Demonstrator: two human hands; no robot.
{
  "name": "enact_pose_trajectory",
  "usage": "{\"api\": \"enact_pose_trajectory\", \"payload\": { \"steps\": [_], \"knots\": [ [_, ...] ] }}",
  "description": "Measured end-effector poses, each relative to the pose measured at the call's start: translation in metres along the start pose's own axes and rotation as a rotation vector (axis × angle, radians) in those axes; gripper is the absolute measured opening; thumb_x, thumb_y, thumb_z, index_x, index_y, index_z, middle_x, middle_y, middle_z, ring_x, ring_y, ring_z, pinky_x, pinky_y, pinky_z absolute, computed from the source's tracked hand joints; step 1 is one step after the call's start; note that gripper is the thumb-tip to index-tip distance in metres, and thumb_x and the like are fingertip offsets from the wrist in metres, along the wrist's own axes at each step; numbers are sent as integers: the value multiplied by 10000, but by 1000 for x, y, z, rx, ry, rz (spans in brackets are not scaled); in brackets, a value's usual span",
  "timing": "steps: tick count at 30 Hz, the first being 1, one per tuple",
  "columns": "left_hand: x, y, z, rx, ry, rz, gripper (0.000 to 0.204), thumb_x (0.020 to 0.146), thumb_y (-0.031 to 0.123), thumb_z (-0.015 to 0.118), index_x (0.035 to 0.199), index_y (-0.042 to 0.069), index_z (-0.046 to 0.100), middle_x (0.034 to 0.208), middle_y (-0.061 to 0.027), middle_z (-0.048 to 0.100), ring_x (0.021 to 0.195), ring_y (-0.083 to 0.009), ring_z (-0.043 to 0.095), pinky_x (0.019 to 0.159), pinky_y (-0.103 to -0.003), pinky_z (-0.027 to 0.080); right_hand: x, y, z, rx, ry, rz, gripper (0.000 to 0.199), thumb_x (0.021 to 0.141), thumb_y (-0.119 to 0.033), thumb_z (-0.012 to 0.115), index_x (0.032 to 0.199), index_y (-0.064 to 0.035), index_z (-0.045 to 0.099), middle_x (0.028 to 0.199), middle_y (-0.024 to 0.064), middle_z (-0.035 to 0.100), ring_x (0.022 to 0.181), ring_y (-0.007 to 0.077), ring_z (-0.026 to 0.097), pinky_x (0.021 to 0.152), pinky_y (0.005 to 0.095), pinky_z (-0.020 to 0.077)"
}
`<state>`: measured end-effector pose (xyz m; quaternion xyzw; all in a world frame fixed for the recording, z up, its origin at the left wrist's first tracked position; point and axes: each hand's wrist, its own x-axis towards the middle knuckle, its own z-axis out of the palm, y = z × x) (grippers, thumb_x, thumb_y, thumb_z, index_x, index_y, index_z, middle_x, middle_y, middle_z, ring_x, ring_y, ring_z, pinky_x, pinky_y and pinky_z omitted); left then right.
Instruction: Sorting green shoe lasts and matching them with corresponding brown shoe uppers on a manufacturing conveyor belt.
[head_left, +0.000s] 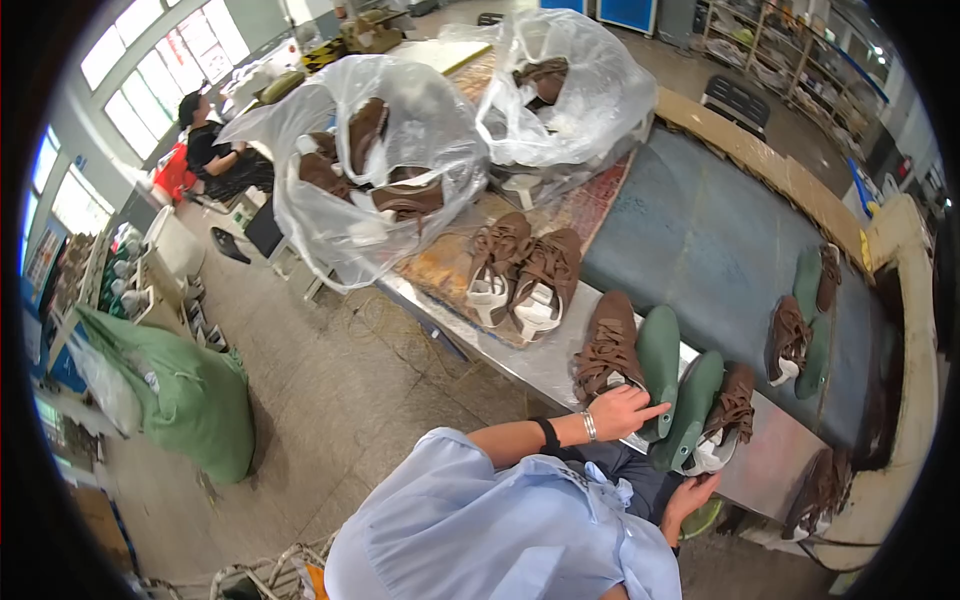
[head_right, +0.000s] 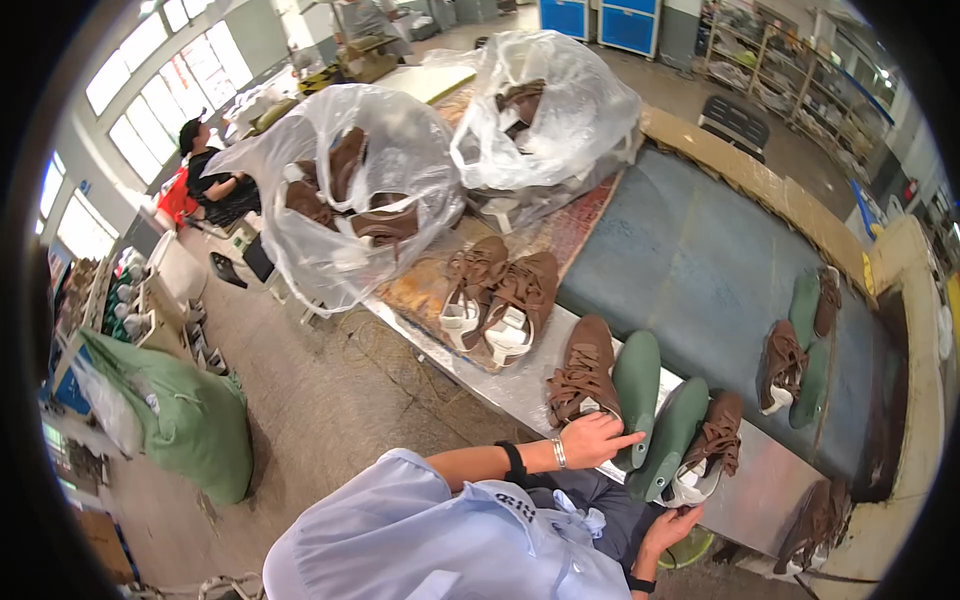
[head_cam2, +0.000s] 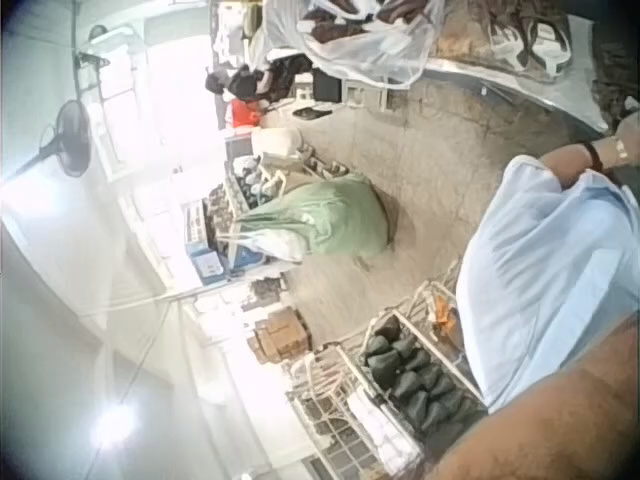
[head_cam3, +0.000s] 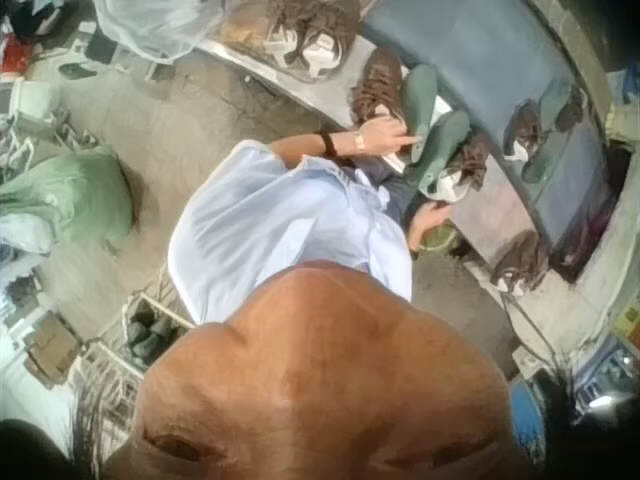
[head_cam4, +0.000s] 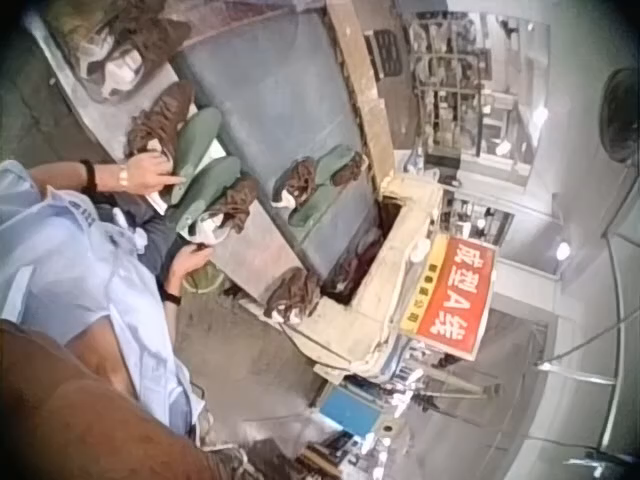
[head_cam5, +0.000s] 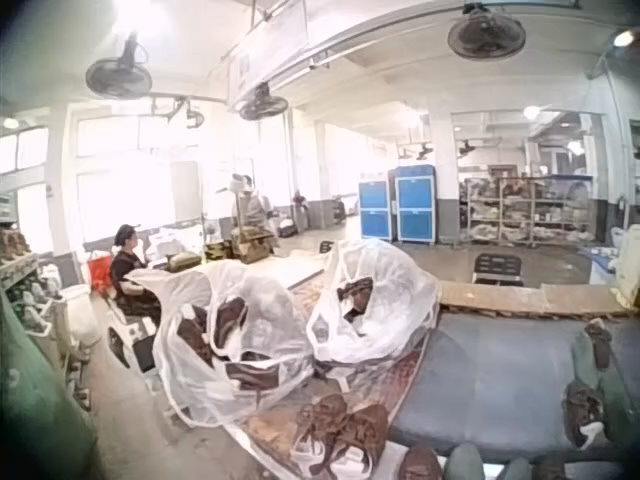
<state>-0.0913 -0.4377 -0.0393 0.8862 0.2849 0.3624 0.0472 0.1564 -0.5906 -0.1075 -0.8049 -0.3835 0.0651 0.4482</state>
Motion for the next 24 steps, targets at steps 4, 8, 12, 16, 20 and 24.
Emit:
{"api": "enact_pose_trajectory", "payload": {
  "steps": [4,8,12,16,20,24],
  "knots": [
    [-1,-5,-1,-3,36,32,649,676,132,614,1320,141,536,816,-31,499,747,-191,543,699,-308,438,0,16,8,-221,82,-125,572,768,141,476,1329,81,382,1286,261,449,1102,356,549,918,376,438],
    [-1,-9,0,-76,41,64,660,653,144,631,1308,148,553,827,-13,520,748,-180,549,694,-289,442,11,15,-9,267,35,224,467,806,91,421,1273,94,449,1215,218,549,1087,299,567,950,375,432],
    [2,-15,3,-105,43,62,626,647,141,650,1271,150,587,821,-8,523,743,-177,544,668,-291,439,37,30,-14,558,159,408,402,878,30,384,1263,58,493,1189,179,574,1085,241,570,962,353,446],
    [6,-15,7,-101,16,60,582,650,139,654,1231,162,616,804,-6,515,724,-171,540,640,-297,438,53,21,-7,457,278,275,373,920,6,370,1267,44,503,1237,155,557,1105,246,561,968,350,441],
    [11,-16,14,-139,4,77,560,641,124,651,1198,178,639,782,-5,515,701,-174,541,630,-310,450,48,20,-2,-14,280,111,316,928,-11,413,1215,47,532,1181,169,571,1074,294,567,949,384,431],
    [11,-14,9,-113,0,34,537,613,102,661,1142,197,673,752,-3,523,660,-190,524,592,-329,441,53,8,3,-175,261,4,325,826,31,490,1141,4,566,1099,163,568,1043,326,541,902,400,422]
  ]
}}
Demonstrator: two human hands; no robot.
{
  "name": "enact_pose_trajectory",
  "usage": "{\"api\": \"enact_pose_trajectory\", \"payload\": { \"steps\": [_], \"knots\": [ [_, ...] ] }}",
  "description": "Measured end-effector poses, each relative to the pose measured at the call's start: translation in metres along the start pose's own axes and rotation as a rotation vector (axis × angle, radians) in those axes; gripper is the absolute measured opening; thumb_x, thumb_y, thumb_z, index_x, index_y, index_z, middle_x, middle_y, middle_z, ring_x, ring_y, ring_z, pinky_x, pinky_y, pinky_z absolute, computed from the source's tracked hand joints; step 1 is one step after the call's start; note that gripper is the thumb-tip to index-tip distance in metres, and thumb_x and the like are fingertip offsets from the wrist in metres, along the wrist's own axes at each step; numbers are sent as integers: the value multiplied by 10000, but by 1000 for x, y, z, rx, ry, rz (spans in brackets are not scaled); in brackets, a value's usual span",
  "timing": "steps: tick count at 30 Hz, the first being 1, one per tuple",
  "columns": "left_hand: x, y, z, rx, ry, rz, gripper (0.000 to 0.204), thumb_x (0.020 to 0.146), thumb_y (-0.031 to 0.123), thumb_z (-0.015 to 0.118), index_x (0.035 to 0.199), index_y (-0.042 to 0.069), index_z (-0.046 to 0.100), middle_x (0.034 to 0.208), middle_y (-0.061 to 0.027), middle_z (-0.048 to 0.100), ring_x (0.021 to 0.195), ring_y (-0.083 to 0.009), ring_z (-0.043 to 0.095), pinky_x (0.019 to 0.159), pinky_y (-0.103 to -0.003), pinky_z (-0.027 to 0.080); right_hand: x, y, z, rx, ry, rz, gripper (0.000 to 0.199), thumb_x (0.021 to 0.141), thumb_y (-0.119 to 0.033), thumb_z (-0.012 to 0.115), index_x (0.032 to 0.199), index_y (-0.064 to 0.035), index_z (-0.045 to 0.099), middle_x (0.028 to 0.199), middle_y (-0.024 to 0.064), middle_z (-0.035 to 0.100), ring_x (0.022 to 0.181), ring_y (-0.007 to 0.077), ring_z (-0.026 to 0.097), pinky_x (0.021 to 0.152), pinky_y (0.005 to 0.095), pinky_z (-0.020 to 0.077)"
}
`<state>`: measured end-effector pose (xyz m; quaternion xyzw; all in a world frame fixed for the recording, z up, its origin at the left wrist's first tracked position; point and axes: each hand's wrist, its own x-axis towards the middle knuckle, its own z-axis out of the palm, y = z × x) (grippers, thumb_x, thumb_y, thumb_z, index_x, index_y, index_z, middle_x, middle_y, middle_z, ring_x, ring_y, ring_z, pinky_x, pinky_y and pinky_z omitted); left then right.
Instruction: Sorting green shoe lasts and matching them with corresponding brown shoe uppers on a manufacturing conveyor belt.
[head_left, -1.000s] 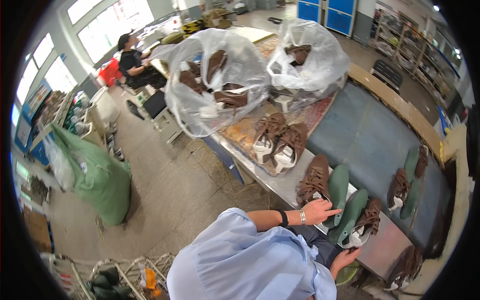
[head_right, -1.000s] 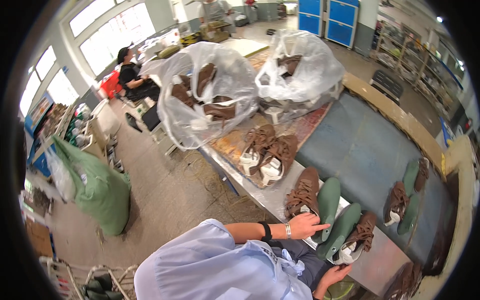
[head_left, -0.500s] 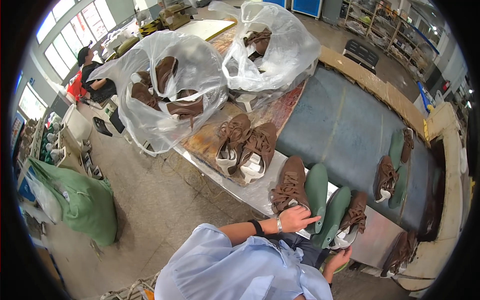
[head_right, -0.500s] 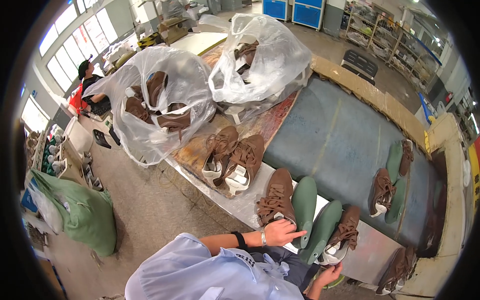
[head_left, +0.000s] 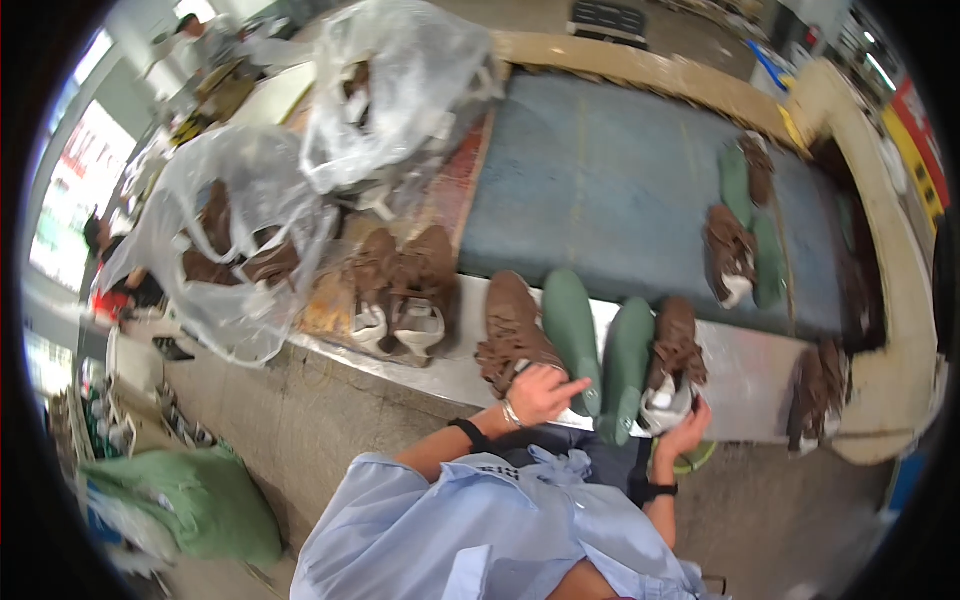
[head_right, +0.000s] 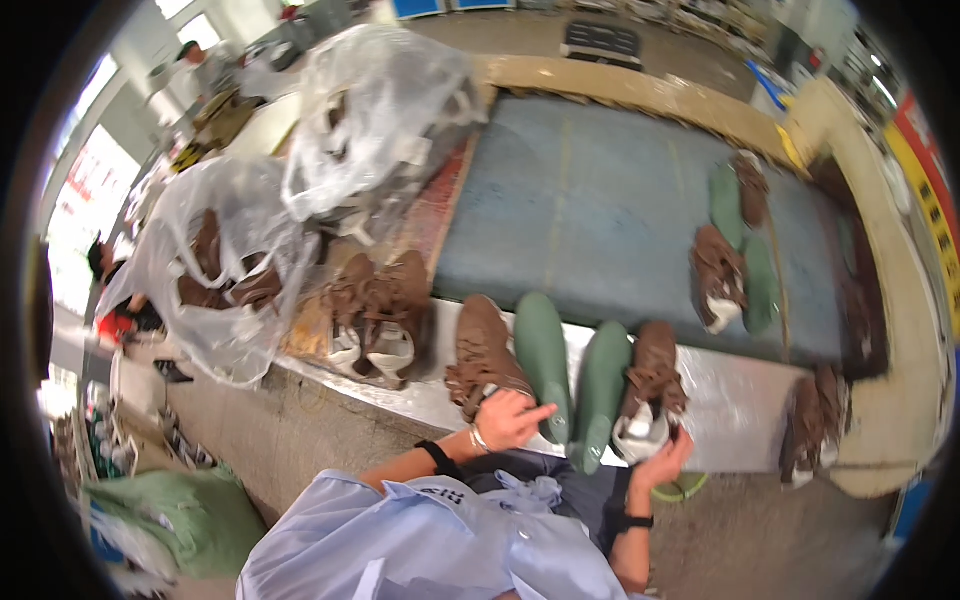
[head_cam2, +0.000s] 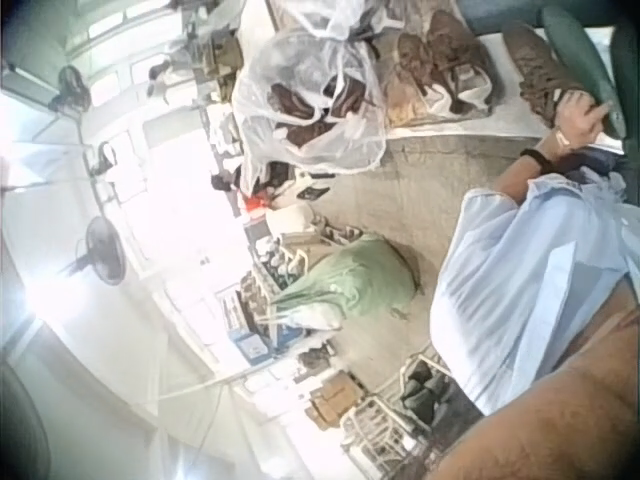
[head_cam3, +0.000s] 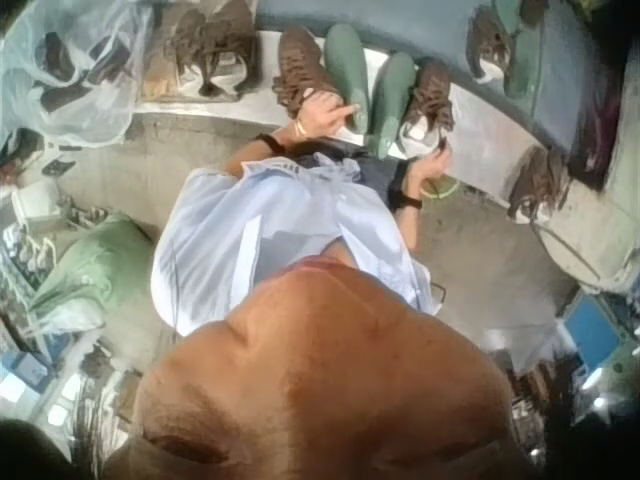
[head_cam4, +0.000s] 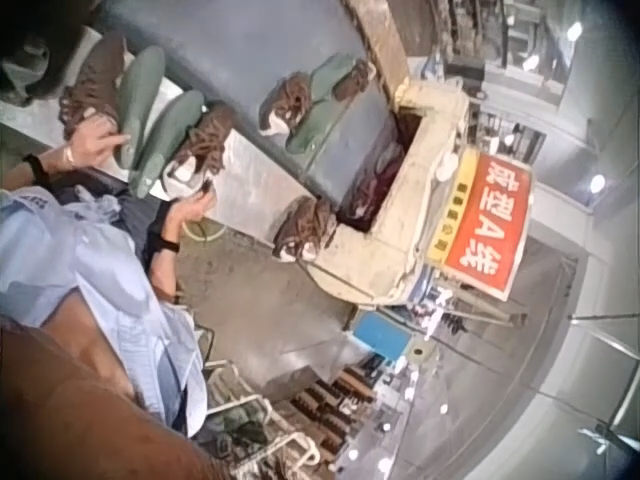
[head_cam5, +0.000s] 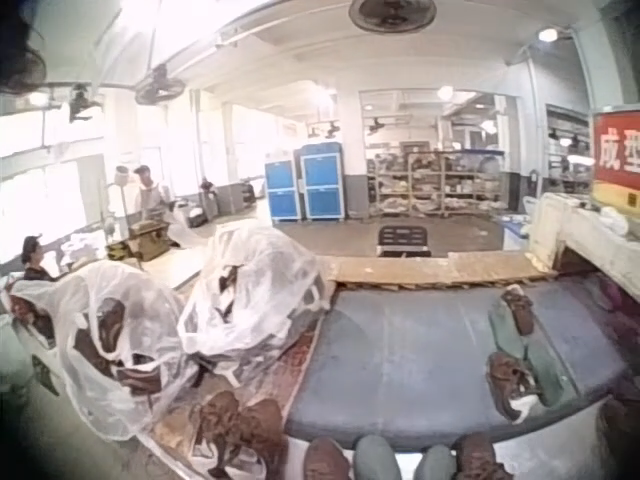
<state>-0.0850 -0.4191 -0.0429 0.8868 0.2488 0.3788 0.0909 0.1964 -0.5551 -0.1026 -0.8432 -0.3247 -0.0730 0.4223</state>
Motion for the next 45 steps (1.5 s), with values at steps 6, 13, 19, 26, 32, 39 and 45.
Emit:
{"api": "enact_pose_trajectory", "payload": {
  "steps": [6,13,19,26,32,39,45],
  "knots": [
    [3,-1,2,-11,-3,-4,494,604,42,654,1085,152,687,771,-26,542,666,-216,530,590,-346,434,2,-26,-10,-27,5,-33,309,758,68,511,1037,-39,590,1022,134,581,985,325,553,846,407,446],
    [0,1,15,95,-25,47,539,641,38,628,1168,147,650,797,-60,559,684,-256,533,624,-395,430,5,-18,-13,-68,110,-103,269,701,46,562,935,-72,622,989,72,595,899,283,598,708,374,507],
    [-2,7,13,189,9,82,444,768,2,558,1206,58,611,802,-111,566,661,-298,531,591,-408,415,6,-21,-8,-31,126,-114,214,670,-2,593,870,-78,604,940,35,573,876,260,574,673,356,514],
    [-2,11,11,140,-64,71,440,813,-9,532,1245,53,583,875,-146,572,753,-334,562,658,-431,450,-8,-12,-13,-19,131,-120,259,639,-5,606,893,-54,579,1000,64,537,942,268,542,722,370,508],
    [-8,1,12,109,-135,40,420,867,54,480,1279,72,561,951,-153,586,804,-327,566,691,-419,448,-7,-10,-11,-18,186,-161,186,688,-31,599,870,-30,559,992,80,526,919,274,535,731,361,494],
    [-17,-22,14,36,-200,97,465,895,152,463,1349,54,484,938,-180,550,782,-363,548,665,-438,433,-5,-6,-11,12,232,-189,159,710,-67,579,857,-9,563,943,104,513,892,295,517,724,378,472],
    [-9,8,-2,255,-96,90,451,838,263,606,1264,115,583,876,-167,613,670,-351,577,587,-445,455,-8,-15,-14,4,162,-209,207,706,-16,592,911,-21,565,1011,89,531,920,281,535,736,365,489]
  ]
}}
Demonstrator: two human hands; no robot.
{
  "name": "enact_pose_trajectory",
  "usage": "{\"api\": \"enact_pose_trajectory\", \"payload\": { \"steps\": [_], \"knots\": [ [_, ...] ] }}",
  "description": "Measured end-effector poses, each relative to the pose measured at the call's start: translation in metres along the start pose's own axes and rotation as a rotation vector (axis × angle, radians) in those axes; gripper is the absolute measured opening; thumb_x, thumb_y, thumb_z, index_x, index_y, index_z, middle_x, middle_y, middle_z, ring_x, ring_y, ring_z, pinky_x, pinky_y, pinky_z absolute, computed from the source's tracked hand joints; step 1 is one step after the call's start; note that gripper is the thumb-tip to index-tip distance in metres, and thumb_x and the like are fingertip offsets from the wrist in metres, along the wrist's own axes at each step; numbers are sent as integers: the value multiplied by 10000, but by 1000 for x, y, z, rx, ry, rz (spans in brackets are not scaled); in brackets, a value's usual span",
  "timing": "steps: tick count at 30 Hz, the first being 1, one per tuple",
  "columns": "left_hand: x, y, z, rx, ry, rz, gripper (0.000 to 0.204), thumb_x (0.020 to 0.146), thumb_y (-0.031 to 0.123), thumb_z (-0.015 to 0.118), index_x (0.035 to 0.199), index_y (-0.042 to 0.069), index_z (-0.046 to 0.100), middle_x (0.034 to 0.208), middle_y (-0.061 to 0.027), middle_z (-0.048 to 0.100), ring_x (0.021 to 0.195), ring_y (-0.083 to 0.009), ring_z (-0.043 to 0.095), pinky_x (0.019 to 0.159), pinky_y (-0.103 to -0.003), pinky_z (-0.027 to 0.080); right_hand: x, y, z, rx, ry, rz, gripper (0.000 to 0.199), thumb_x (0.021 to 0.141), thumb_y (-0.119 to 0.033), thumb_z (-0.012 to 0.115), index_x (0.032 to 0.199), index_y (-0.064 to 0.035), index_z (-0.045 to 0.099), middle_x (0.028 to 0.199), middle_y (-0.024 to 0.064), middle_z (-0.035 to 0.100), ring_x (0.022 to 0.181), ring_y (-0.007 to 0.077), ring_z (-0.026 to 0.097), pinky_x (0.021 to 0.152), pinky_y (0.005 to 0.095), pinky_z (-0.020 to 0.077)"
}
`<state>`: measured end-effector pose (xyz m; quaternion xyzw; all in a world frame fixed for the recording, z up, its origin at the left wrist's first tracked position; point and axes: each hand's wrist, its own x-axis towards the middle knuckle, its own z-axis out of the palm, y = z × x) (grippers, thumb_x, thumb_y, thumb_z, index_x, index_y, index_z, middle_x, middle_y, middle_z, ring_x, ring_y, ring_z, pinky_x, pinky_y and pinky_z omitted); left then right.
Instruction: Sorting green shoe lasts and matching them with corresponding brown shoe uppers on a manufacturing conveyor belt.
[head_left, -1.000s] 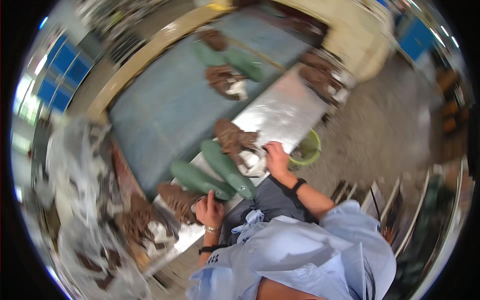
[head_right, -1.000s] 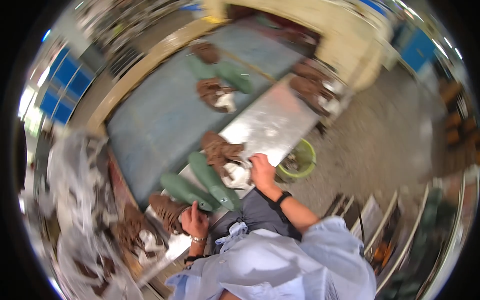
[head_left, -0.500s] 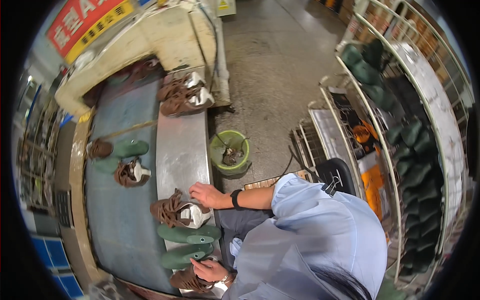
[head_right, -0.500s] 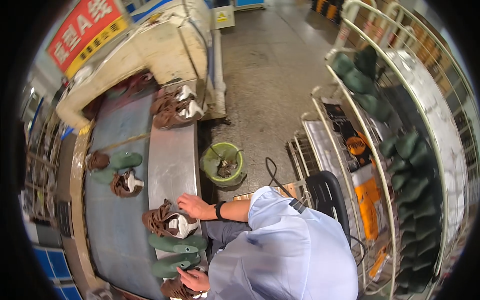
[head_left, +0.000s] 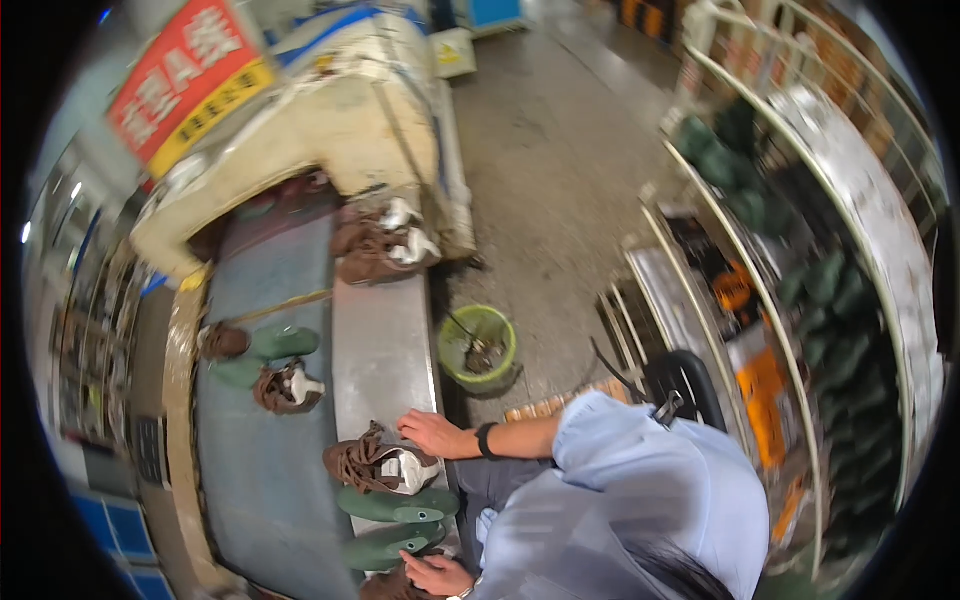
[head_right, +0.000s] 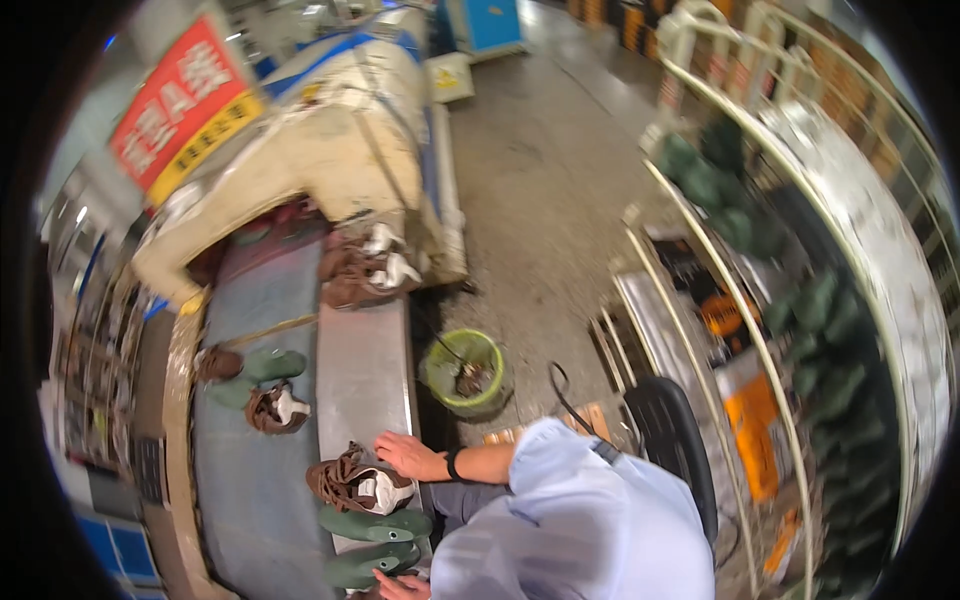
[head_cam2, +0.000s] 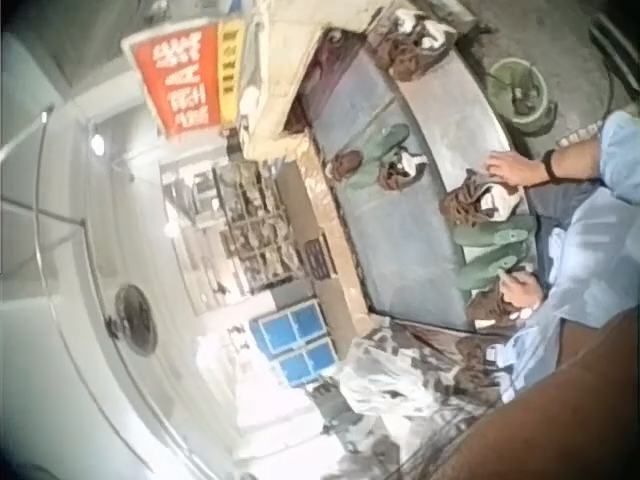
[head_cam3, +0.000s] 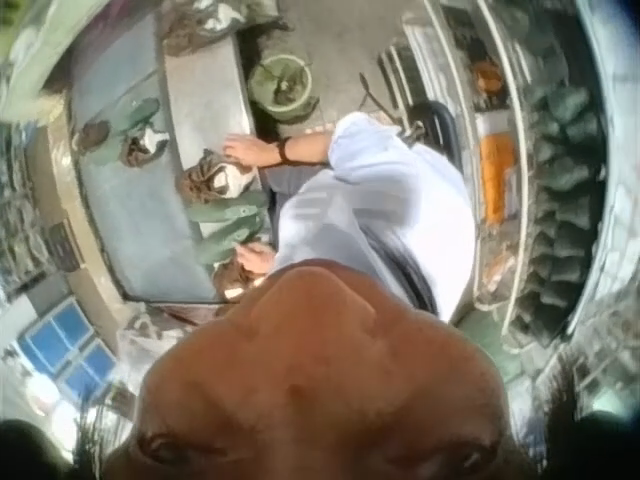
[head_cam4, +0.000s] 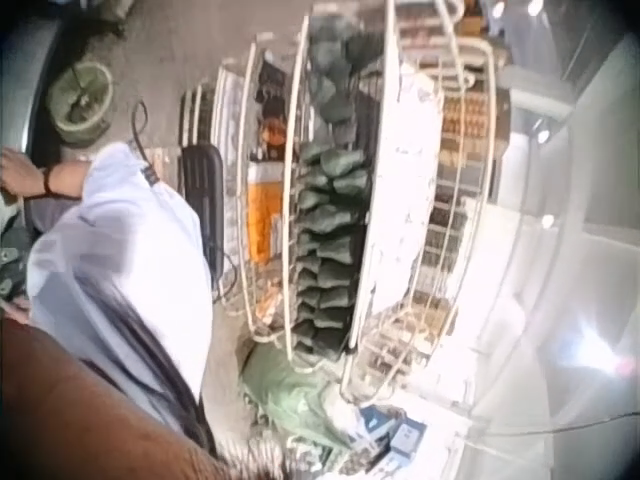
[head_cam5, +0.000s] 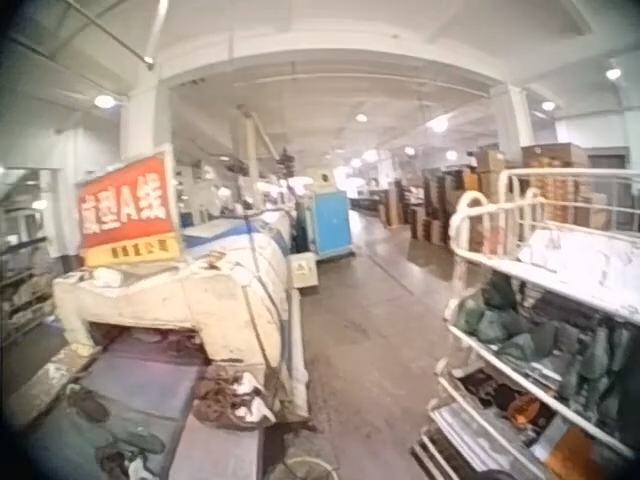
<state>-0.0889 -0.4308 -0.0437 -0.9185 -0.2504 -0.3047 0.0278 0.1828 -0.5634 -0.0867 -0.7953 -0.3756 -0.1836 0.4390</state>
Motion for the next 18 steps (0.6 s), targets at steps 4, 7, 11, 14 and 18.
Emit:
{"api": "enact_pose_trajectory", "payload": {
  "steps": [4,7,11,14,18],
  "knots": [
    [19,15,-15,-53,10,5,421,841,158,550,1256,95,588,927,-206,613,749,-379,577,635,-471,453,1,-2,-5,7,-25,23,254,674,9,622,920,-31,573,1034,81,539,951,272,542,766,353,493],
    [7,8,-15,-63,2,-60,425,832,150,579,1252,91,590,932,-207,616,754,-379,578,677,-488,449,2,-7,6,21,-48,11,245,689,1,619,927,-45,579,1030,71,546,944,270,550,752,357,500],
    [0,-1,9,-120,82,-19,486,769,-33,523,1249,39,558,842,-155,540,715,-355,529,620,-443,422,4,-8,3,-40,-57,52,211,700,-4,599,903,-63,603,1008,57,567,924,266,567,726,361,510],
    [8,5,10,-163,105,4,497,764,-29,524,1255,46,549,824,-145,532,694,-339,521,610,-440,411,6,-4,-4,-58,-60,79,229,698,12,607,915,-61,605,1013,54,569,930,261,563,724,360,508],
    [4,-3,15,-161,115,57,484,821,34,516,1305,52,518,797,-138,525,669,-311,517,592,-438,405,5,-10,3,-50,-80,76,236,698,12,610,922,-64,609,1017,54,568,937,261,565,727,360,509]
  ]
}}
